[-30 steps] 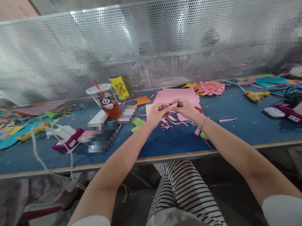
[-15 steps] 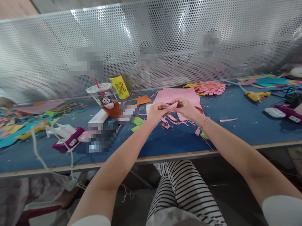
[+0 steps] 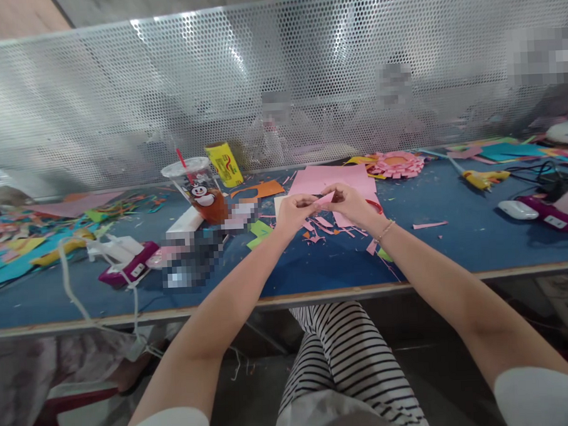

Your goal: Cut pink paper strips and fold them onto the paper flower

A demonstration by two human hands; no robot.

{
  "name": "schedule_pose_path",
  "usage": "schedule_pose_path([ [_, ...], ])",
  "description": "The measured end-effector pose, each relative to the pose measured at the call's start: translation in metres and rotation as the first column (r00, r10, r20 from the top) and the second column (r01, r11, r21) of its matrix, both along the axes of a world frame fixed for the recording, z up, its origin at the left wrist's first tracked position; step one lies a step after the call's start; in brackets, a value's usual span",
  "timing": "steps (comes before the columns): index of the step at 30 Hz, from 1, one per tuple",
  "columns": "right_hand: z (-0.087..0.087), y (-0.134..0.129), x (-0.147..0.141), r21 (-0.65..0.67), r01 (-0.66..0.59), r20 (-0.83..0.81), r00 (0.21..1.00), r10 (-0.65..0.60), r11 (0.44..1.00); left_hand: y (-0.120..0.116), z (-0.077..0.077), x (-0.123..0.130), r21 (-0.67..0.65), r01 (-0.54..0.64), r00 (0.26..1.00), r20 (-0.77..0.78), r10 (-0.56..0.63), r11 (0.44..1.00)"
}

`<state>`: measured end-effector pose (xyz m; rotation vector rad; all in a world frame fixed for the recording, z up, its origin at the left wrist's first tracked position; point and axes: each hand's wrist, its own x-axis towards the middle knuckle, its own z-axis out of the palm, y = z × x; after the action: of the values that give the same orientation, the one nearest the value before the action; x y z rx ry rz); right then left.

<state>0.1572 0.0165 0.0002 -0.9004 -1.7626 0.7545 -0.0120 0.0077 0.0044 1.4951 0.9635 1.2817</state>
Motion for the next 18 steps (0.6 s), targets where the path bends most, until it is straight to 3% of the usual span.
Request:
schedule_pose_path([
  [8,-0.0083,0.0101,-0.0028,-0.079,-0.039,-0.18,0.983,0.025,0.996,-0.0021,0.0016,0.0019,0.025,0.018,1.0,-0.023,-0.017,1.0],
  [18,-0.0016,0.0064,-0.0013,-0.201,-0.083,-0.302,0.953,0.019,0.976,-0.0047,0.0034,0.0025,-0.005,0.052,0.998,0.023,-0.052,0.999],
])
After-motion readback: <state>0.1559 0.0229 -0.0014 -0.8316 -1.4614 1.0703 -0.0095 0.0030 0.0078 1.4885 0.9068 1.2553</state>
